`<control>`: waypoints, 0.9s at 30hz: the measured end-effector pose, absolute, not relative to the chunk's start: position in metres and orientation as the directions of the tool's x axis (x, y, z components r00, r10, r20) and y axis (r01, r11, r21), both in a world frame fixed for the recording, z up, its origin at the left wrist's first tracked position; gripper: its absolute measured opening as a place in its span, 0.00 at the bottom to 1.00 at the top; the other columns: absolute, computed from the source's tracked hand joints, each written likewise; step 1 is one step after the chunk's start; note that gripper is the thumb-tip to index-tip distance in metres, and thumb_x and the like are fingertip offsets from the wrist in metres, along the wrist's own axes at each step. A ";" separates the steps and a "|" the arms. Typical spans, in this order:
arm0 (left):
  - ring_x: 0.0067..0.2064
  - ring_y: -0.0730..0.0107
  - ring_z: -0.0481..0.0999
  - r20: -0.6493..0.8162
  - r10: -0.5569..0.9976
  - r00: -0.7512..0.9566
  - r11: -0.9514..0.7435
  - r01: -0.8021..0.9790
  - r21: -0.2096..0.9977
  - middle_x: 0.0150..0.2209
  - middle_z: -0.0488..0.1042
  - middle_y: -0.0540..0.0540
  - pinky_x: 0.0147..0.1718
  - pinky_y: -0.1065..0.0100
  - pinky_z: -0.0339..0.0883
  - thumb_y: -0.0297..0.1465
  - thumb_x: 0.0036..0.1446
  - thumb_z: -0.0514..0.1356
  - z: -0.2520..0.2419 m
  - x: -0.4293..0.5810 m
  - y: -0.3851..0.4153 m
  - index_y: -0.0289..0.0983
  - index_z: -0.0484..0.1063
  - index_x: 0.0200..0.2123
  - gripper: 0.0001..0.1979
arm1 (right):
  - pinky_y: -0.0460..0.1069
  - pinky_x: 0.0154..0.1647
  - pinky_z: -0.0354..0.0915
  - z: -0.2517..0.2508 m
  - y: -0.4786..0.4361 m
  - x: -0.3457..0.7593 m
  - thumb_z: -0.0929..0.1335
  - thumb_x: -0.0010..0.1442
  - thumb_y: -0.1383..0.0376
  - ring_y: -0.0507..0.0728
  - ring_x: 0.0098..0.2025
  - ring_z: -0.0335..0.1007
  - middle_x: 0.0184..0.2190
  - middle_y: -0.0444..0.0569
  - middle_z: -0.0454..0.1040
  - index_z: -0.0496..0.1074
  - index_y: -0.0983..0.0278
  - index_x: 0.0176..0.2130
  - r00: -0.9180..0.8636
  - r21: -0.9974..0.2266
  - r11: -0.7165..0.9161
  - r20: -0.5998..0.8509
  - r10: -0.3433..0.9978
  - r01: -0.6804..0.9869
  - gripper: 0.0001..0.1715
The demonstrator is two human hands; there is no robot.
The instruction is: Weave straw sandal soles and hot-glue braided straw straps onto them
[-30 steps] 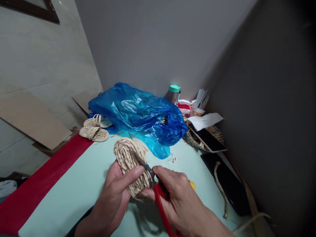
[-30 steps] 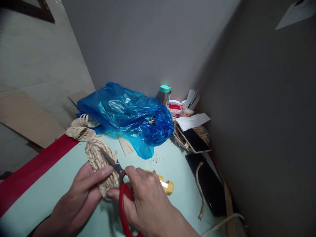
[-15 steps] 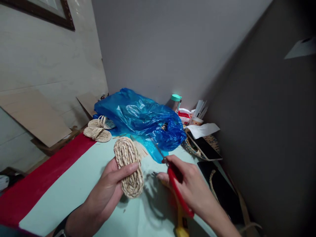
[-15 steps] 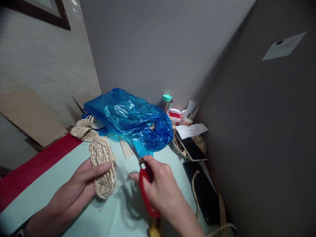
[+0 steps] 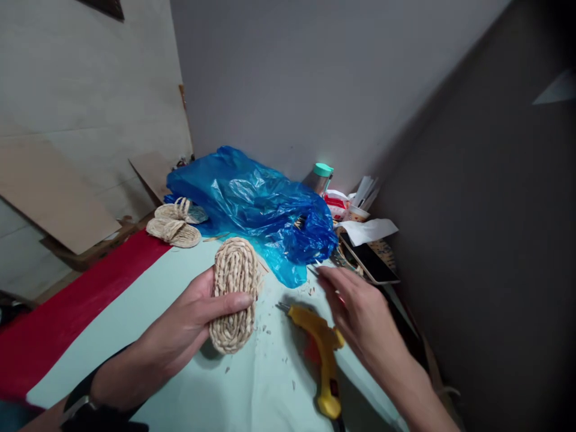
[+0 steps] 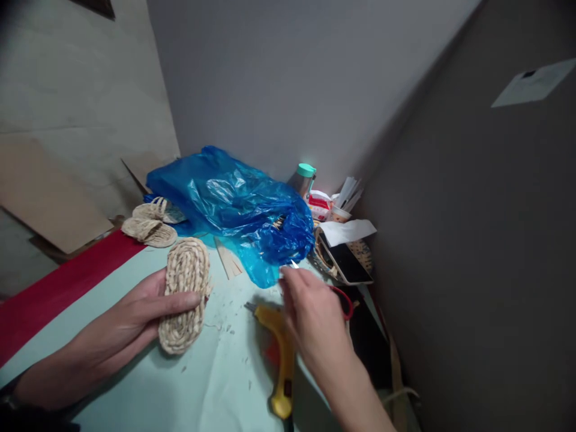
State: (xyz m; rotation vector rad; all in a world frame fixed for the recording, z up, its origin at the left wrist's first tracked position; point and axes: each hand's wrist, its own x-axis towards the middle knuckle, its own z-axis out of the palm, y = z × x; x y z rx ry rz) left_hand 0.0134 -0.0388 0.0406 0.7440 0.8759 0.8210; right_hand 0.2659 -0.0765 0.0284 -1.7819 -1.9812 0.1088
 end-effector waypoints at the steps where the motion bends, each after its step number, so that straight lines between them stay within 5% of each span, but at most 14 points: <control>1: 0.42 0.58 0.82 -0.339 0.843 0.417 0.477 -0.291 0.829 0.41 0.83 0.43 0.41 0.64 0.75 0.28 0.52 0.73 0.039 0.016 -0.040 0.38 0.76 0.46 0.18 | 0.52 0.44 0.71 0.036 -0.078 0.251 0.60 0.73 0.58 0.59 0.41 0.78 0.42 0.52 0.81 0.76 0.60 0.49 -0.083 -0.421 0.203 0.285 0.955 0.884 0.19; 3: 0.39 0.60 0.82 -0.311 0.842 0.440 0.457 -0.276 0.846 0.40 0.83 0.44 0.39 0.66 0.75 0.28 0.53 0.73 0.037 0.022 -0.041 0.38 0.77 0.46 0.17 | 0.47 0.45 0.70 0.047 -0.078 0.227 0.63 0.74 0.57 0.54 0.43 0.78 0.43 0.47 0.82 0.77 0.60 0.48 -0.095 -0.686 0.265 0.275 0.957 0.678 0.16; 6: 0.40 0.60 0.82 -0.279 0.843 0.460 0.430 -0.267 0.862 0.43 0.84 0.44 0.40 0.66 0.75 0.28 0.53 0.73 0.034 0.031 -0.042 0.39 0.76 0.49 0.20 | 0.47 0.38 0.66 0.049 -0.077 0.212 0.69 0.68 0.59 0.53 0.38 0.74 0.37 0.45 0.79 0.77 0.62 0.40 -0.081 -0.907 0.215 0.199 0.977 0.363 0.10; 12: 0.49 0.53 0.81 -0.256 0.834 0.489 0.400 -0.216 0.891 0.48 0.82 0.42 0.45 0.63 0.74 0.29 0.53 0.72 0.027 0.038 -0.040 0.40 0.75 0.53 0.24 | 0.45 0.27 0.62 0.030 -0.070 0.216 0.72 0.61 0.51 0.50 0.28 0.63 0.28 0.41 0.69 0.71 0.63 0.36 -0.085 -0.988 0.075 0.064 0.994 0.136 0.18; 16: 0.46 0.55 0.81 -0.271 0.849 0.453 0.387 -0.185 0.903 0.46 0.83 0.43 0.43 0.64 0.74 0.30 0.51 0.73 0.023 0.040 -0.037 0.40 0.75 0.52 0.24 | 0.45 0.25 0.59 0.025 -0.068 0.222 0.70 0.61 0.52 0.50 0.25 0.59 0.24 0.39 0.64 0.69 0.63 0.33 -0.037 -0.989 0.054 0.049 0.998 0.138 0.17; 21: 0.46 0.55 0.80 -0.303 0.837 0.455 0.415 -0.168 0.894 0.46 0.82 0.43 0.45 0.63 0.73 0.29 0.52 0.71 0.016 0.043 -0.034 0.40 0.75 0.52 0.23 | 0.47 0.31 0.58 0.023 -0.063 0.236 0.68 0.64 0.58 0.53 0.29 0.62 0.26 0.42 0.69 0.70 0.62 0.31 0.027 -0.938 0.104 0.120 0.992 0.331 0.12; 27: 0.53 0.53 0.78 -0.247 0.813 0.527 0.328 -0.063 0.943 0.50 0.81 0.44 0.50 0.61 0.71 0.28 0.55 0.68 0.015 0.027 -0.032 0.42 0.72 0.59 0.27 | 0.52 0.40 0.62 0.021 -0.060 0.248 0.64 0.68 0.60 0.59 0.35 0.73 0.34 0.49 0.78 0.71 0.61 0.41 0.095 -0.827 0.149 0.237 0.967 0.541 0.08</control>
